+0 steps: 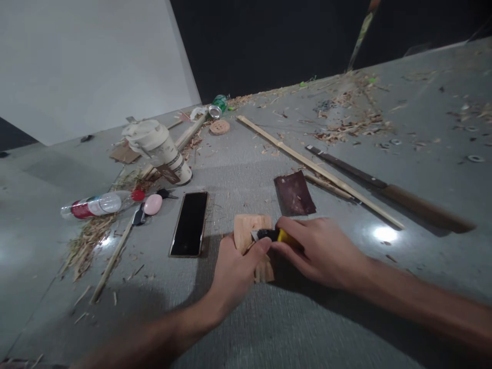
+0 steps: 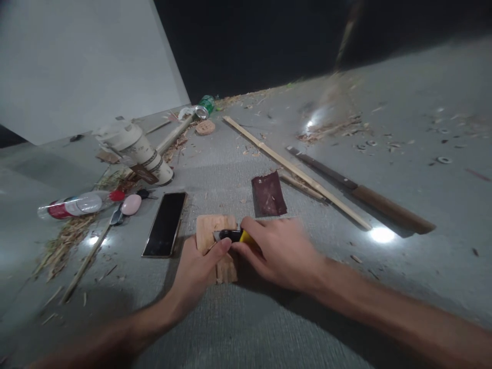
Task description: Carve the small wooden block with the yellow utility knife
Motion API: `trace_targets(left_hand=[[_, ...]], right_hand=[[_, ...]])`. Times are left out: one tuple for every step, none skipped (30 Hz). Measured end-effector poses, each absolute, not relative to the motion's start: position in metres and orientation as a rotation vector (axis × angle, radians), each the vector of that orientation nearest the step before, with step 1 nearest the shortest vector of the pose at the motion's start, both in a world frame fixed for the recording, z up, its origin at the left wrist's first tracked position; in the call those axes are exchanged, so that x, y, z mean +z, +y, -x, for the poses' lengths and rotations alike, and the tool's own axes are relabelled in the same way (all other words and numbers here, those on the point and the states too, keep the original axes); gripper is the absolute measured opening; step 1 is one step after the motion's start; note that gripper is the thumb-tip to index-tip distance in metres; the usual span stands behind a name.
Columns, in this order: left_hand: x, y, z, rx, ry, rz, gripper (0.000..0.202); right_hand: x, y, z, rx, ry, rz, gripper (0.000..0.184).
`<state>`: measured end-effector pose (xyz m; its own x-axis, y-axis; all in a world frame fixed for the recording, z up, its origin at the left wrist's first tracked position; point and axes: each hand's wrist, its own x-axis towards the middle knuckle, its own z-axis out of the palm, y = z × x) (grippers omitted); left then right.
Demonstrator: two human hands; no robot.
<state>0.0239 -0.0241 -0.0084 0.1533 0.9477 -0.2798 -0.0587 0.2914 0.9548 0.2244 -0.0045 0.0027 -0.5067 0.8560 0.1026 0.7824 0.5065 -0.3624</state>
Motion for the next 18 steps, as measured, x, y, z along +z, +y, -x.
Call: trace_targets(left_hand=[[-0.0082,-0.0249,-0.0241,0.939,1.177,-0.993,0.033],[-0.0078,-0.0259,-0.0243,0.946,1.191,-0.986,0.034],[-0.0073,-0.0270,-0.0245,0.953,1.207,-0.982,0.034],[-0.0068,-0.0280,-0.0249,0.959,1.224,-0.977,0.035],[-0.0063,-0.0289,-0.0252,0.963,1.242,-0.971,0.036],[-0.0059,-0.0297,-0.0256,0.969,1.257,-0.963,0.037],[-0.0056,-0.0303,-0.0261,0.977,1.268,-0.955,0.038],[-0.0056,-0.0307,-0.0265,0.984,1.275,-0.949,0.040],[-0.0057,-0.0310,-0.0269,0.991,1.277,-0.943,0.041],[-0.0059,-0.0312,-0.0273,0.995,1.273,-0.939,0.041],[-0.0063,-0.0313,-0.0277,0.998,1.270,-0.936,0.042],[-0.0066,-0.0313,-0.0279,1.001,1.269,-0.933,0.043],[-0.0070,-0.0313,-0.0281,1.003,1.268,-0.931,0.043],[-0.0074,-0.0313,-0.0282,1.004,1.267,-0.929,0.043],[-0.0078,-0.0313,-0.0282,1.004,1.264,-0.929,0.043],[-0.0081,-0.0314,-0.0281,1.004,1.261,-0.931,0.042],[-0.0084,-0.0315,-0.0280,1.005,1.259,-0.933,0.042],[-0.0086,-0.0316,-0.0279,1.006,1.256,-0.937,0.041]], right_hand=[[0.0014,-0.0052,-0.2234,0.378,-2.477,1.373,0.040],[0.0002,-0.0058,-0.2224,0.357,-2.469,1.361,0.040],[-0.0009,-0.0064,-0.2215,0.333,-2.459,1.344,0.041],[-0.0018,-0.0070,-0.2206,0.309,-2.447,1.323,0.041],[-0.0025,-0.0076,-0.2196,0.282,-2.433,1.301,0.042],[-0.0030,-0.0082,-0.2187,0.261,-2.419,1.280,0.043],[-0.0032,-0.0088,-0.2179,0.246,-2.408,1.264,0.044],[-0.0034,-0.0094,-0.2171,0.239,-2.398,1.255,0.044],[-0.0034,-0.0101,-0.2165,0.237,-2.391,1.252,0.044],[-0.0035,-0.0108,-0.2160,0.241,-2.385,1.254,0.043],[-0.0036,-0.0114,-0.2156,0.249,-2.380,1.261,0.043],[-0.0039,-0.0120,-0.2154,0.257,-2.373,1.269,0.042],[-0.0042,-0.0125,-0.2152,0.263,-2.367,1.276,0.041],[-0.0047,-0.0130,-0.2150,0.269,-2.361,1.283,0.040],[-0.0052,-0.0134,-0.2149,0.274,-2.356,1.289,0.039],[-0.0056,-0.0137,-0.2146,0.279,-2.350,1.293,0.038],[-0.0061,-0.0138,-0.2143,0.284,-2.343,1.296,0.037],[-0.0064,-0.0139,-0.2138,0.293,-2.339,1.297,0.037]])
